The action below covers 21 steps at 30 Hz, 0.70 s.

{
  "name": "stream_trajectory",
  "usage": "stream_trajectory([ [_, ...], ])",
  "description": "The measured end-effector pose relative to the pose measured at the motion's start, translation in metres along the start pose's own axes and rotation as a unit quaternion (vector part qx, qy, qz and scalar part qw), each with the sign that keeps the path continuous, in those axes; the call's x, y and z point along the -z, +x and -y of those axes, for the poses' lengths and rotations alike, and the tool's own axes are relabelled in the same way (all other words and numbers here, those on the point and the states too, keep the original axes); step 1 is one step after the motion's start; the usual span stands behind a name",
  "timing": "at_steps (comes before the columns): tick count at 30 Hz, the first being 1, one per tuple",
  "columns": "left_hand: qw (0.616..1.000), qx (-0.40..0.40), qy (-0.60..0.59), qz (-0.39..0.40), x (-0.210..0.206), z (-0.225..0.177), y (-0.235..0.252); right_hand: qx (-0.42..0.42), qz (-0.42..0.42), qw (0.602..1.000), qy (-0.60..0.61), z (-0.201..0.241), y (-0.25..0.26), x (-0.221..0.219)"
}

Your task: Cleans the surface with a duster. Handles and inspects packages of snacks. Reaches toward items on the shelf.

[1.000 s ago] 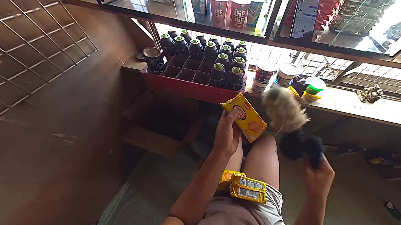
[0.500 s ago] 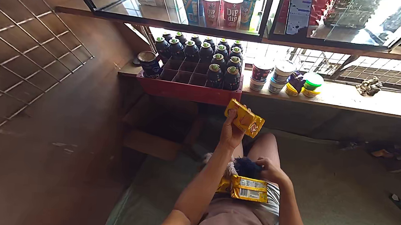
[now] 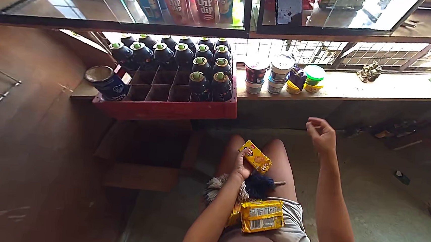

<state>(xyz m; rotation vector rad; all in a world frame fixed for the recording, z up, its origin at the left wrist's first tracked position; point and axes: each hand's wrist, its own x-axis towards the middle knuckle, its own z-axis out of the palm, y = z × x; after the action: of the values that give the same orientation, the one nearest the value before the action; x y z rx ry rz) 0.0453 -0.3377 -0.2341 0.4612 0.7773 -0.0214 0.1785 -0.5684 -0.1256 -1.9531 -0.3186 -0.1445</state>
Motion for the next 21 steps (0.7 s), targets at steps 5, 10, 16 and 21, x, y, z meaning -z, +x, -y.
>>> stream_trajectory([
  [5,1.000,0.000,-0.011,-0.016,0.001,-0.004,-0.006,0.075,-0.066,0.994,-0.051,0.030,0.086,-0.011],
  [10,1.000,-0.003,0.008,-0.011,0.004,-0.005,-0.005,0.106,-0.042,0.978,-0.176,0.072,0.163,-0.026],
  [16,1.000,0.010,0.012,-0.016,0.002,-0.004,-0.008,0.015,0.105,0.947,-0.304,0.085,0.234,-0.049],
  [21,1.000,0.017,-0.010,-0.015,0.002,-0.006,-0.007,-0.052,0.163,0.907,-0.384,0.100,0.242,-0.061],
])
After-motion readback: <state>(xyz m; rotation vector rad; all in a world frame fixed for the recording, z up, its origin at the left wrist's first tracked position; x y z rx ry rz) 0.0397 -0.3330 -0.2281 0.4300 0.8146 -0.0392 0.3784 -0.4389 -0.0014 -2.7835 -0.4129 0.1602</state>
